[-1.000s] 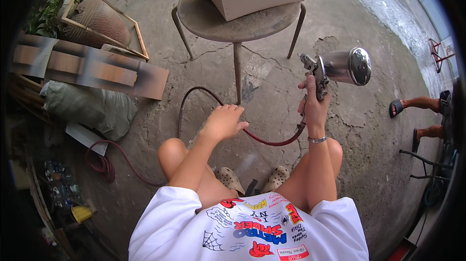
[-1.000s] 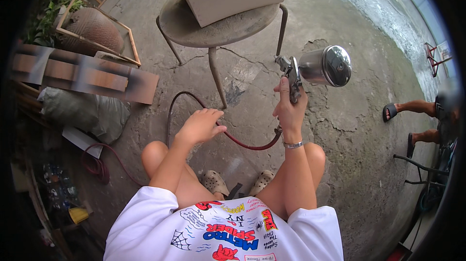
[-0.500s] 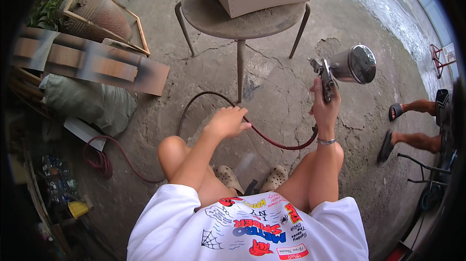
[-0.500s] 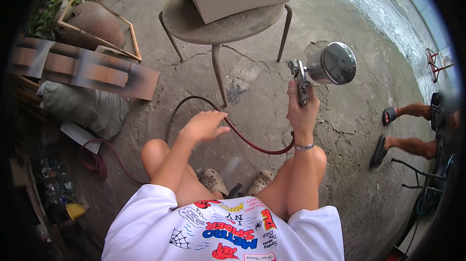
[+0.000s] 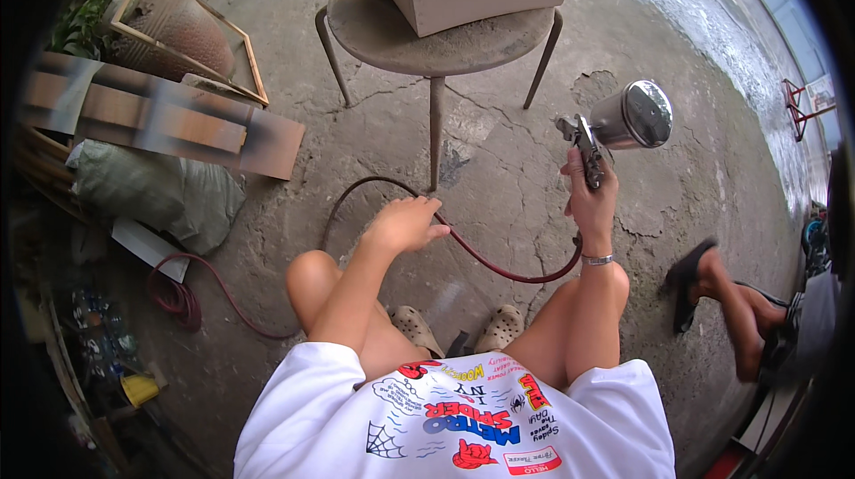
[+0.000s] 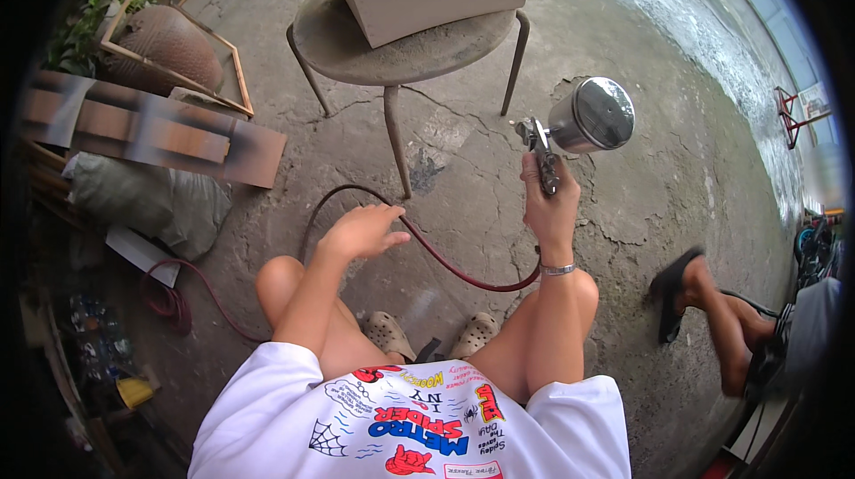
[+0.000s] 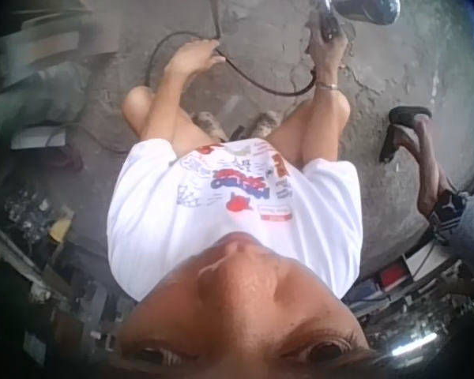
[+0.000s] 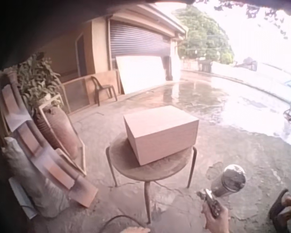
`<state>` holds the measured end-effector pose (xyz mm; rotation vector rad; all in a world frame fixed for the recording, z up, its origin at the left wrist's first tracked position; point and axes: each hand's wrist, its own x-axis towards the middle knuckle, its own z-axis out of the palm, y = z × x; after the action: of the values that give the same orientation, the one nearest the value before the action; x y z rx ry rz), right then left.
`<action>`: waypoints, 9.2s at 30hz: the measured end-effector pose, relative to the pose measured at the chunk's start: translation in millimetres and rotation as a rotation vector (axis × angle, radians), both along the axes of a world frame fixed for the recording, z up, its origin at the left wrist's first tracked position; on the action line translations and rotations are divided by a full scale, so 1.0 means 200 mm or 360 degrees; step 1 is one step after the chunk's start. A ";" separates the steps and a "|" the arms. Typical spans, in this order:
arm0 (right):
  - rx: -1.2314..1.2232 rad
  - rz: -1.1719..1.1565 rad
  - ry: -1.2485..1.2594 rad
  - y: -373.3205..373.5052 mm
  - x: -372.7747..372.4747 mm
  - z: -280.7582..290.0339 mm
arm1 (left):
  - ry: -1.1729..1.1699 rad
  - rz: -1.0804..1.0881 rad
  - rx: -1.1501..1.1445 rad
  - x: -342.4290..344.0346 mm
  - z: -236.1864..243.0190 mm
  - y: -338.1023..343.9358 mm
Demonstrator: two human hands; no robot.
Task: The person sits on the floor and uses a spray gun to apply paint to a wooden block placed on a stool. They repeatedly spray the block from different angles and occasionally adjust its position.
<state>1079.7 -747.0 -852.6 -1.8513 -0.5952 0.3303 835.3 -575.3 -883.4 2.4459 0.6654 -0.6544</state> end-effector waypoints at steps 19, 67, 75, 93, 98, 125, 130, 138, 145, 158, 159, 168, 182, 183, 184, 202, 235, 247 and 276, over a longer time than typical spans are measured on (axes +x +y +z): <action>-0.0018 -0.0113 0.0112 -0.01 0.07 0.01 | -0.0028 0.0055 -0.0001 -0.03 -0.03 0.03; -0.0119 -0.0120 0.0180 0.01 0.06 -0.04 | -0.0002 0.0102 -0.0007 -0.04 -0.02 0.07; -0.0159 -0.0143 0.0133 0.03 0.06 -0.06 | -0.0071 0.0118 0.0010 -0.03 -0.02 0.08; -0.0168 -0.0094 0.0122 0.02 0.06 0.00 | -0.0078 0.0125 0.0023 -0.05 -0.07 0.10; -0.0156 -0.0118 0.0126 0.03 0.01 -0.02 | 0.0002 0.0124 -0.0042 -0.05 -0.05 0.08; -0.0129 -0.0129 0.0117 0.07 0.02 -0.03 | -0.0066 0.0122 0.0059 -0.07 -0.06 0.10; -0.0166 -0.0036 0.0129 0.06 0.00 -0.01 | -0.0019 0.0118 -0.0032 -0.06 -0.04 0.09; -0.0157 -0.0053 0.0110 0.04 0.01 -0.02 | -0.0047 0.0132 -0.0014 -0.08 -0.04 0.09; -0.0195 -0.0122 0.0093 0.05 0.02 -0.02 | -0.0087 0.0125 0.0034 -0.09 -0.06 0.09; -0.0180 -0.0105 0.0145 0.04 0.01 -0.01 | -0.0029 0.0109 0.0013 -0.09 -0.05 0.08; -0.0211 -0.0068 0.0154 0.03 0.02 -0.01 | -0.0021 0.0126 0.0001 -0.09 -0.04 0.08; -0.0286 -0.0049 0.0138 0.04 0.01 -0.03 | -0.0045 0.0122 0.0016 -0.09 -0.07 0.09; -0.0271 -0.0066 0.0191 0.04 0.02 0.01 | -0.0038 0.0144 -0.0006 -0.07 -0.05 0.09; -0.0289 -0.0102 0.0173 0.04 0.03 0.01 | -0.0065 0.0137 -0.0006 -0.07 -0.05 0.09; -0.0307 -0.0137 0.0154 0.04 0.03 0.00 | -0.0093 0.0132 -0.0006 -0.07 -0.05 0.09; -0.0299 -0.0044 0.0101 0.06 0.04 -0.07 | -0.0115 0.0093 0.0000 -0.08 -0.06 0.10; -0.0329 -0.0128 0.0116 0.06 0.01 -0.04 | -0.0016 0.0134 0.0000 -0.08 -0.08 0.11; -0.0391 -0.0011 0.0199 0.04 0.02 -0.02 | -0.0043 0.0162 -0.0030 -0.09 -0.06 0.10; -0.0429 -0.0014 0.0162 0.04 0.04 -0.06 | -0.0110 0.0161 0.0010 -0.10 -0.05 0.10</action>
<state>1088.2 -739.4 -864.9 -2.0797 -0.4905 0.5167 815.0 -555.1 -893.8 2.4109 0.7586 -0.5266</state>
